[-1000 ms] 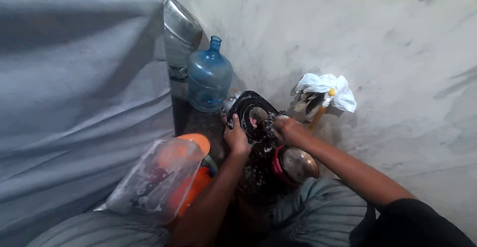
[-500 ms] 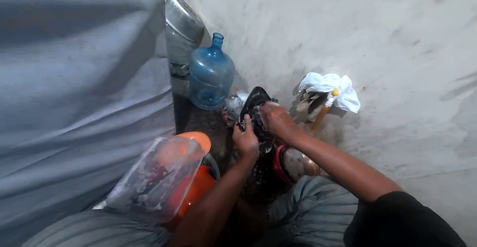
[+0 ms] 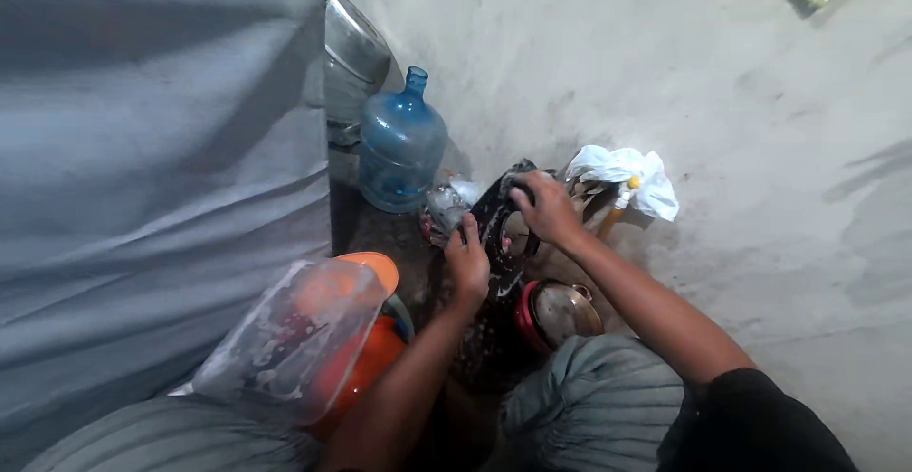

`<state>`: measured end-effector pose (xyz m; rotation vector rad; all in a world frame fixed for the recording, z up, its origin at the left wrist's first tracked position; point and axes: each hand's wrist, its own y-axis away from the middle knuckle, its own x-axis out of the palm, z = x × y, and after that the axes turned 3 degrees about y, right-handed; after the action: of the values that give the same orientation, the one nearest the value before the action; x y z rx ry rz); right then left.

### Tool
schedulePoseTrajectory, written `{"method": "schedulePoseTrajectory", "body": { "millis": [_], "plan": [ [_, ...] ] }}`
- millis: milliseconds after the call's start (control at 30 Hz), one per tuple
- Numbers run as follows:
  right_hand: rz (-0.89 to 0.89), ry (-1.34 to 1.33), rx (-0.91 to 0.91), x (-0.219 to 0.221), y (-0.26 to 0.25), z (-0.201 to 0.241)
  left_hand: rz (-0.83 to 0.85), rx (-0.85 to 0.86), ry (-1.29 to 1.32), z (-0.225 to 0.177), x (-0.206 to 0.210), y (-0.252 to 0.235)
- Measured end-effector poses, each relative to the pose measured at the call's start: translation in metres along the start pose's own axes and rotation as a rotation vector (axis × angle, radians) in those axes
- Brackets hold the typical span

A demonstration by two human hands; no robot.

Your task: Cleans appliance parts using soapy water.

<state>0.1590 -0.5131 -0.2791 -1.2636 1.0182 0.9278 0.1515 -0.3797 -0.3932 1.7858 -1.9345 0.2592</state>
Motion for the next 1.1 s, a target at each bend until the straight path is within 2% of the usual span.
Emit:
{"method": "schedulePoseTrajectory", "body": {
  "millis": [133, 233, 367, 533, 667, 800, 867, 967, 1033, 1100],
  "plan": [
    [0.017, 0.045, -0.303, 0.023, 0.021, 0.027, -0.04, 0.056, -0.132, 0.005, -0.002, 0.005],
    [0.037, 0.026, -0.526, 0.032, 0.037, 0.041, -0.045, 0.052, -0.089, 0.005, -0.01, -0.001],
    [0.034, 0.041, -0.61, 0.037, 0.045, 0.04, 0.01, -0.063, 0.045, -0.004, -0.014, -0.003],
    [0.245, 0.077, -0.643, 0.03, 0.055, 0.042, -0.045, -0.189, 0.177, -0.007, -0.015, -0.013],
    [0.541, 0.111, -0.527, 0.015, 0.055, 0.035, -0.148, -0.173, 0.266, -0.015, -0.023, -0.026],
    [0.569, 0.169, -0.291, -0.007, 0.048, 0.024, -0.299, -0.151, 0.494, -0.013, -0.027, -0.053],
    [0.491, 0.219, -0.207, -0.018, 0.043, 0.019, -0.359, -0.156, 0.457, -0.01, -0.029, -0.058],
    [0.222, 0.259, -0.101, -0.032, 0.035, 0.007, -0.38, -0.2, 0.37, -0.004, -0.029, -0.058],
    [0.025, 0.199, 0.007, -0.04, 0.032, -0.008, -0.379, -0.248, 0.348, 0.002, -0.028, -0.057],
    [-0.135, 0.013, 0.146, -0.044, 0.031, -0.021, -0.358, -0.303, 0.362, 0.008, -0.028, -0.057]
  ]
}}
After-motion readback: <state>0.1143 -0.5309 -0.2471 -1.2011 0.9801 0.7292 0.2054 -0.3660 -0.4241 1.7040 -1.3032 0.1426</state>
